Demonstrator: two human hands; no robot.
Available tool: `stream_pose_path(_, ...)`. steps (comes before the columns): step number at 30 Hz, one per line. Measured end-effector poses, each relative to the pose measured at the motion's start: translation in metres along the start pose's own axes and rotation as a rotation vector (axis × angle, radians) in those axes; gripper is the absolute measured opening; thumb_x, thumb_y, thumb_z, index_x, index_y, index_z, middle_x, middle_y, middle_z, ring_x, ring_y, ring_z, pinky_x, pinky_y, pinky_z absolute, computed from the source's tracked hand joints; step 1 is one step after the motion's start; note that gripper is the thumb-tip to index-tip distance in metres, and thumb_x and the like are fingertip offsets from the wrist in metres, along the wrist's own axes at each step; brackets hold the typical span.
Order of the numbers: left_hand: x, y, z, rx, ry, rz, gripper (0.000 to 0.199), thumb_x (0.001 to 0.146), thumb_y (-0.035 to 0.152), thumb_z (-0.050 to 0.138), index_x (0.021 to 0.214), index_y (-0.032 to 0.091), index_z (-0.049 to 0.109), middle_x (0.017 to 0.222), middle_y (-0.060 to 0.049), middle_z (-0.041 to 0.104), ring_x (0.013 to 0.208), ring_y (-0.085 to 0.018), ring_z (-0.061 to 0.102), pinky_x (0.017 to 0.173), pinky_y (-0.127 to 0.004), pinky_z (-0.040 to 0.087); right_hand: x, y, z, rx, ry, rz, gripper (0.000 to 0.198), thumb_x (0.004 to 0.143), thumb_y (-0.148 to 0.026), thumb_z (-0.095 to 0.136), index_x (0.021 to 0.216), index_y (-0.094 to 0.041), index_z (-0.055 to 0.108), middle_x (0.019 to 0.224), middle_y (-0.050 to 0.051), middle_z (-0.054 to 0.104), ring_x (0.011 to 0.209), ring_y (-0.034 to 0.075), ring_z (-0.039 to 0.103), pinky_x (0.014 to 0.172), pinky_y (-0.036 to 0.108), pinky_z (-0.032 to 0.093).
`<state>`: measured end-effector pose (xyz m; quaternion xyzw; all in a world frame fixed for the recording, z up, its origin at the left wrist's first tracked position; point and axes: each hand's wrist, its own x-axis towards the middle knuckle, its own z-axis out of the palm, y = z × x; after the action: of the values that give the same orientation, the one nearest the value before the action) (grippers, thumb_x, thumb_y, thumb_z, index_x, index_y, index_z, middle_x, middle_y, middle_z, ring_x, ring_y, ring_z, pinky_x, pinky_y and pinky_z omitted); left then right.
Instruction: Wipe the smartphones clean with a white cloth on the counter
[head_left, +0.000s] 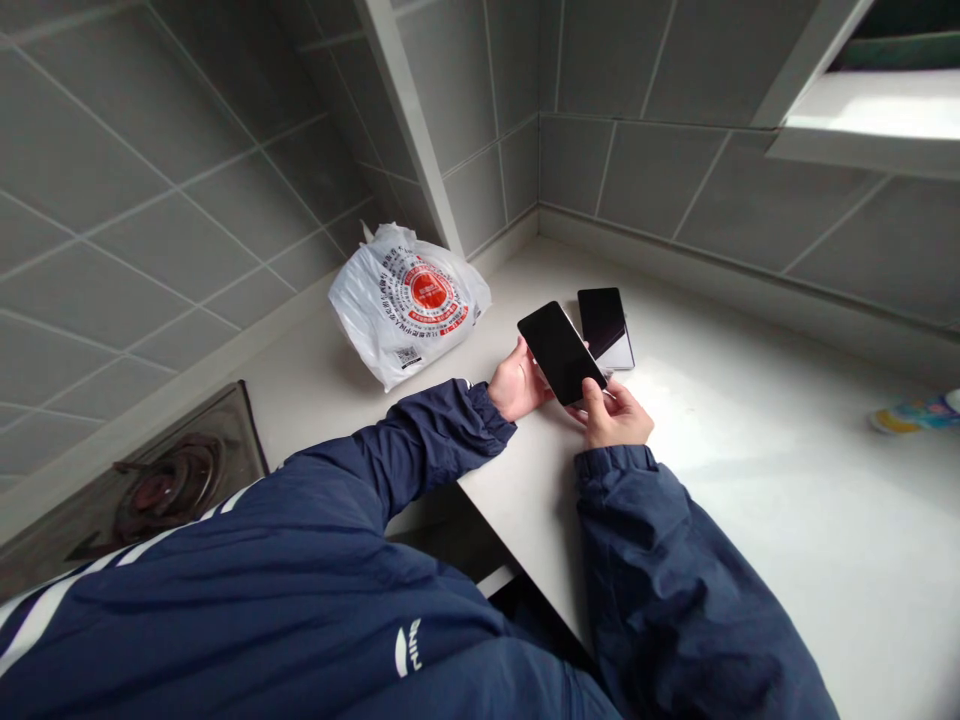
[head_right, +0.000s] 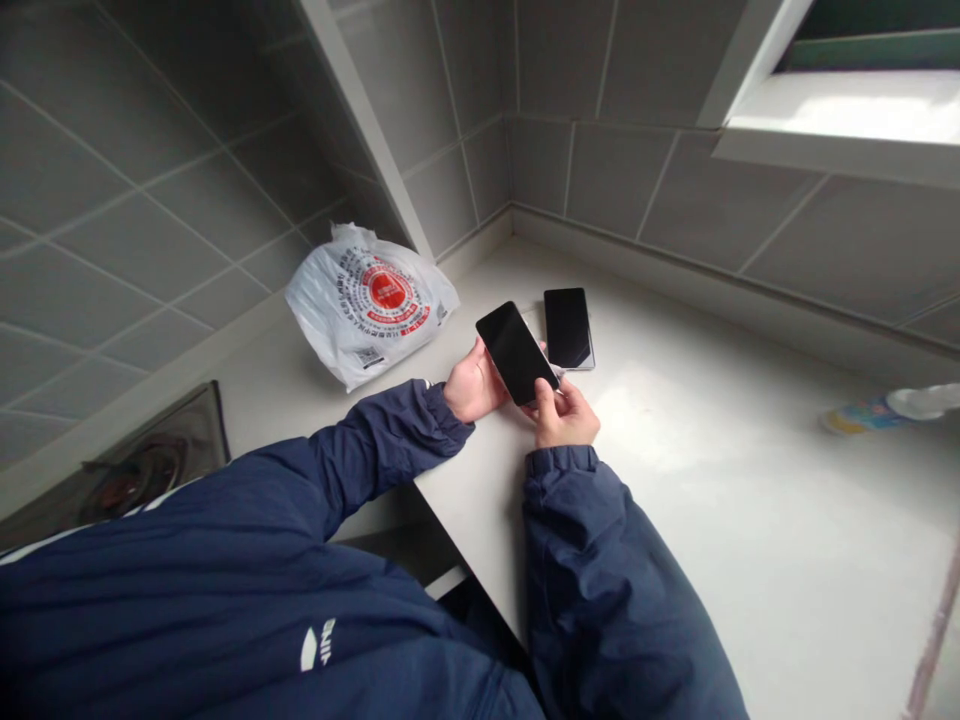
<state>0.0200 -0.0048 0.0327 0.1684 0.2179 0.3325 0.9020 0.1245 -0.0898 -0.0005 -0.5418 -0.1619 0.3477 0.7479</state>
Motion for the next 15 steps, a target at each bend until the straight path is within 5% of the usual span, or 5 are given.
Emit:
stream_pose_path(3,-0.003,0.001,0.004,0.002,-0.102,0.023,0.07,0.105,0.058,0.02,0.15,0.015,0.052,0.138,-0.017,0.065,0.126,-0.029,0.064,0.112,-0.046,0.042,-0.006,-0.01,0.002,-0.138,-0.011,0.009,0.054,0.061,-0.056,0.09,0.092,-0.015,0.074,0.059,-0.004,0.067,0.049,0.015,0.065,0.049,0.03,0.064)
stream_pose_path(8,-0.004,0.005,0.002,-0.019,-0.107,-0.02,0.069,0.105,0.058,0.019,0.153,0.018,0.049,0.143,-0.018,0.061,0.127,-0.031,0.064,0.114,-0.05,0.04,-0.005,-0.014,-0.002,-0.439,-0.006,-0.101,0.048,0.065,-0.061,0.086,0.073,-0.015,0.074,0.044,-0.008,0.048,0.04,0.007,0.042,0.035,0.021,0.036)
stream_pose_path(15,-0.004,0.009,-0.003,0.001,-0.048,-0.021,0.074,0.105,0.06,0.017,0.149,0.013,0.053,0.133,-0.02,0.067,0.117,-0.033,0.069,0.112,-0.055,0.042,-0.002,-0.01,-0.004,-0.32,-0.003,-0.134,0.046,0.071,-0.059,0.082,0.076,-0.014,0.074,0.051,-0.004,0.058,0.041,0.007,0.042,0.037,0.021,0.034)
